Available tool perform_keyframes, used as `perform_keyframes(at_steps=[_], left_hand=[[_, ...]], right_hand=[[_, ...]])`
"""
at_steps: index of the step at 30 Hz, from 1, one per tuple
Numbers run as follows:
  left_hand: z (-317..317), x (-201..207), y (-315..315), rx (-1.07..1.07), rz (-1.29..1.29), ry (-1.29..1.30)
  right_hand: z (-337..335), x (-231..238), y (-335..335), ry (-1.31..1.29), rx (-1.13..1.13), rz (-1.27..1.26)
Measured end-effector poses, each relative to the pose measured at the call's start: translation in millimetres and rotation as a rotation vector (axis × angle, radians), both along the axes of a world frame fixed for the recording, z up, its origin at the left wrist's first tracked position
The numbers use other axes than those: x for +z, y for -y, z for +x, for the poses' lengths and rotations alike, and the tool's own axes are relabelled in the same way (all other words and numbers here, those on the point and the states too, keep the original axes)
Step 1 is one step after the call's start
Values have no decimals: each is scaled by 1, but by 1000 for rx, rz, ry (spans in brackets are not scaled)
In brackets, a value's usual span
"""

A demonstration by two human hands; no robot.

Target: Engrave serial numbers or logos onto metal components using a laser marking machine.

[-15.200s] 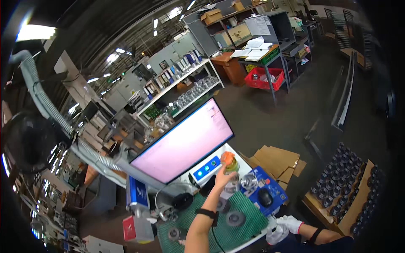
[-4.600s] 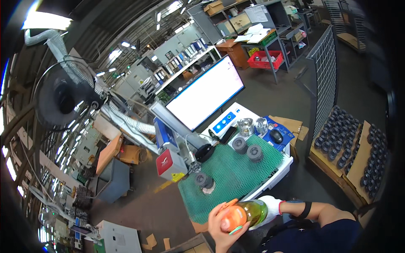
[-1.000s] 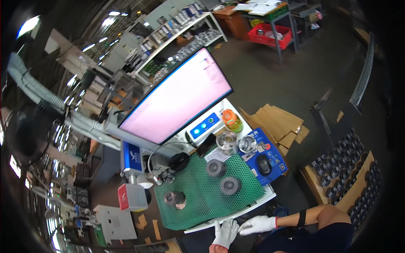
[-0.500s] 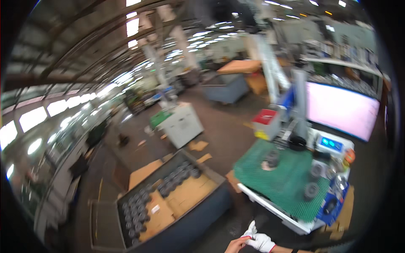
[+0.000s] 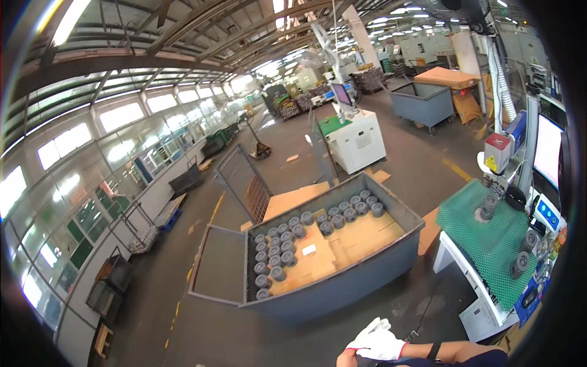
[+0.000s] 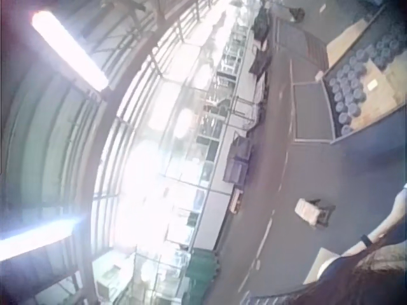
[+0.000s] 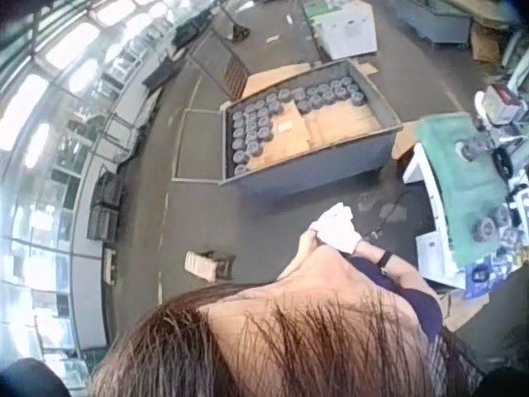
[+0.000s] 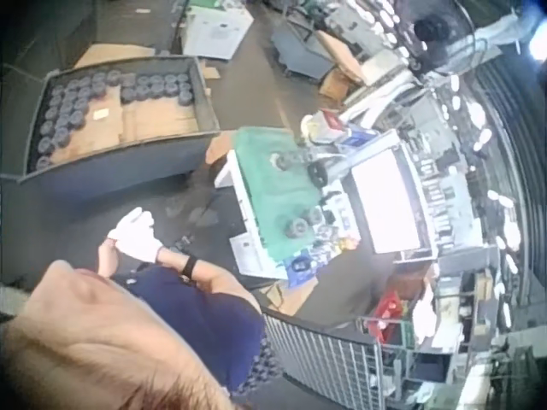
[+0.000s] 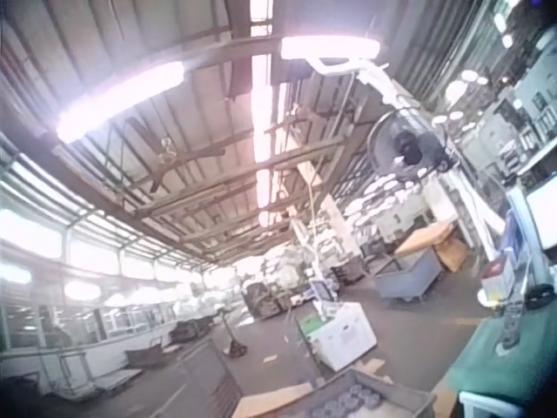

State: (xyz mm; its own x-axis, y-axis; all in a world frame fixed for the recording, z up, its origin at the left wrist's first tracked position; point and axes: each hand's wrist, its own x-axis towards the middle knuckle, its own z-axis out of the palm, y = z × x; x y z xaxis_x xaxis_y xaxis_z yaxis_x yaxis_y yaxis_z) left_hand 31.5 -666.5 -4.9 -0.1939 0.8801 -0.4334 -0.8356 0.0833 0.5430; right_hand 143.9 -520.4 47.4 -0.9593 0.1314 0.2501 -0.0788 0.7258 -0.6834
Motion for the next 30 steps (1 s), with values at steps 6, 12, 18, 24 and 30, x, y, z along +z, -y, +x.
perform_keyframes(at_steps=[6, 12, 18, 24, 30], left_hand=[[-17, 1, -9, 54, 192, 247], [-19, 18, -69, -177, 353, 424], [7, 82, -104, 90, 181, 121], [56, 78, -149, -74, 124, -96], [98, 26, -161, -324, -142, -167]], right_hand=[[-35, 20, 19, 72, 120, 123], [-29, 37, 28, 173, -61, 213], [-12, 64, -11, 232, -576, 337], [67, 49, -53, 227, -343, 78], [119, 6, -61, 359, -374, -50]])
